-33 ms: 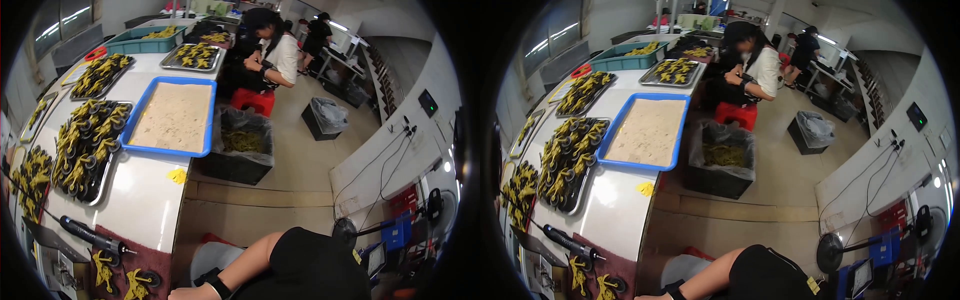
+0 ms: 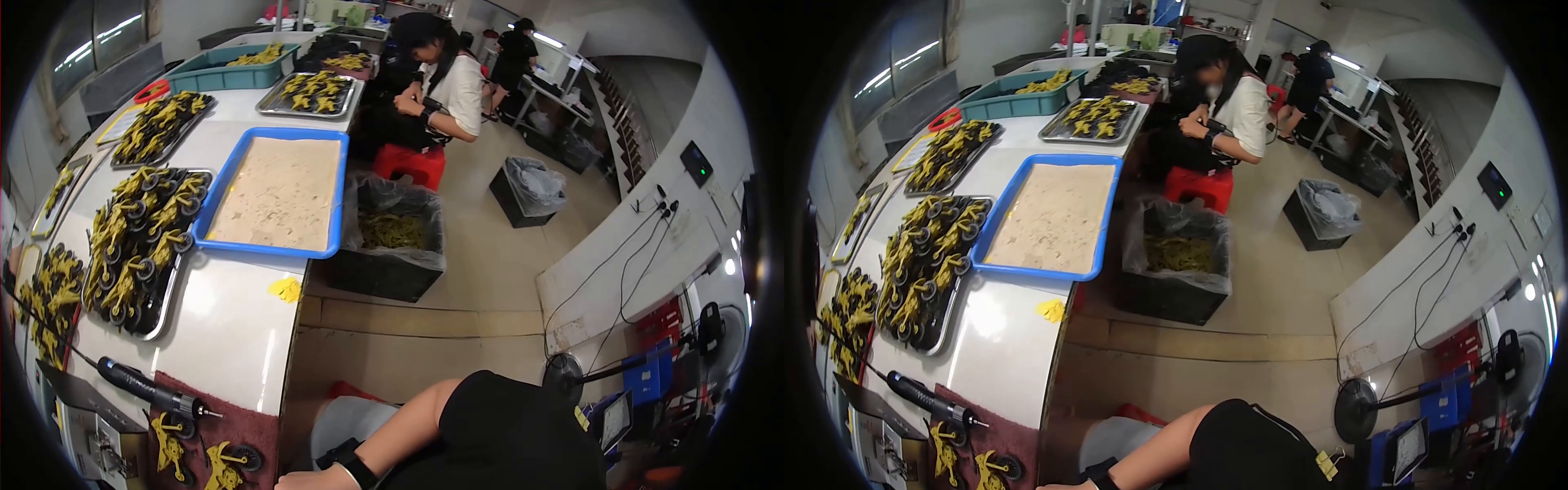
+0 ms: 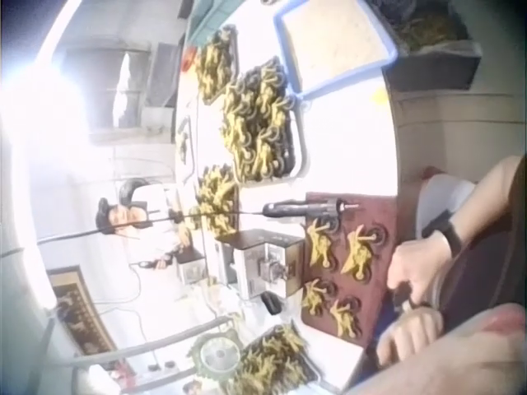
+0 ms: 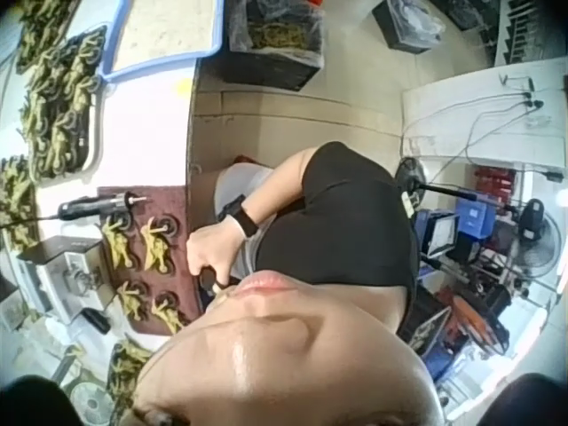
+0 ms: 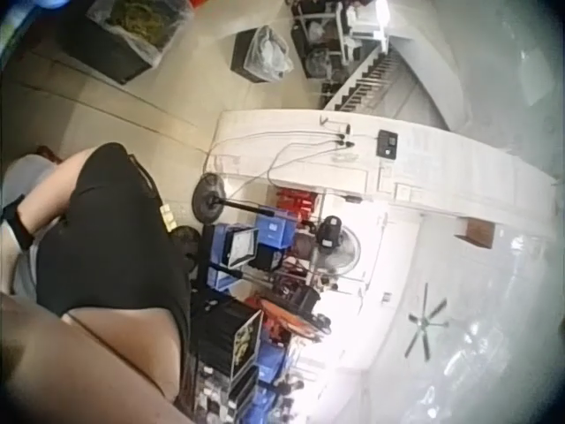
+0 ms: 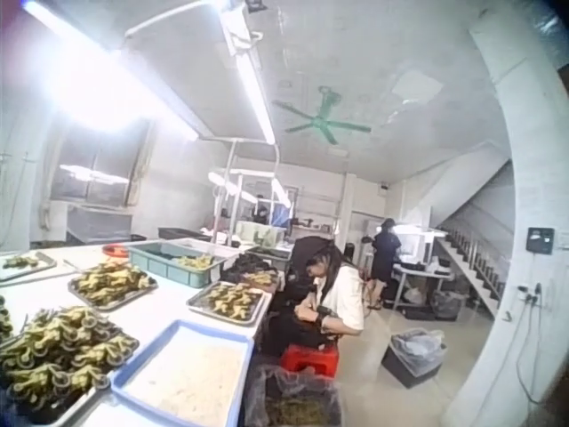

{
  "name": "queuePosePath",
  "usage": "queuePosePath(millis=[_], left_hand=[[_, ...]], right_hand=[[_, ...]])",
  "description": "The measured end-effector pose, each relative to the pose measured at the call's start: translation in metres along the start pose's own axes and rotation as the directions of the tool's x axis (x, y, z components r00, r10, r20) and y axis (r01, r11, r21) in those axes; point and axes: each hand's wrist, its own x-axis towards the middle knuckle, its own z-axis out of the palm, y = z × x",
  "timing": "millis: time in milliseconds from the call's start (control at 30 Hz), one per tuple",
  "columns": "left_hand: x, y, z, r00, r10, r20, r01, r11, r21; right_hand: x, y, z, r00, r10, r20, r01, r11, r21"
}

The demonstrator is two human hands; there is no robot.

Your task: Using a heat gun and an automated screw/pin feeder to assemble small toy motorcycle models.

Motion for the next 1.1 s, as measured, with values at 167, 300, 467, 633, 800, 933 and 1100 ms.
queuePosePath(millis=[167,300,467,633,800,933,1100], left_hand=[[-0.026,-0.003,-0.014,0.993,-0.117,0.022,0.118,0.991,-0.07],[-0.035,-0.002,-0.004,0.994,-0.112,-0.004,0.111,0.991,-0.076],[-0.045,-0.003,0.006,0.994,-0.097,-0.053,0.093,0.993,-0.072],[-0.054,-0.007,0.012,0.992,-0.078,-0.098,0.071,0.995,-0.071],[-0.056,-0.012,0.021,0.989,-0.057,-0.136,0.047,0.996,-0.077],[-0.057,-0.016,0.028,0.986,-0.032,-0.166,0.021,0.997,-0.073],[-0.059,-0.022,0.024,0.982,0.015,-0.187,-0.026,0.998,-0.057]], right_hand=[[-0.008,0.008,-0.006,0.998,-0.047,-0.046,0.048,0.999,0.016],[-0.008,0.004,-0.005,0.986,-0.139,-0.089,0.144,0.988,0.056],[-0.01,0.006,-0.004,0.965,-0.23,-0.129,0.236,0.971,0.033],[-0.009,0.007,-0.006,0.954,-0.266,-0.141,0.274,0.961,0.037],[-0.009,0.008,-0.007,0.939,-0.299,-0.17,0.317,0.944,0.089],[-0.009,0.009,-0.01,0.938,-0.307,-0.16,0.325,0.94,0.105],[-0.011,0.014,-0.017,0.925,-0.343,-0.164,0.364,0.923,0.124]])
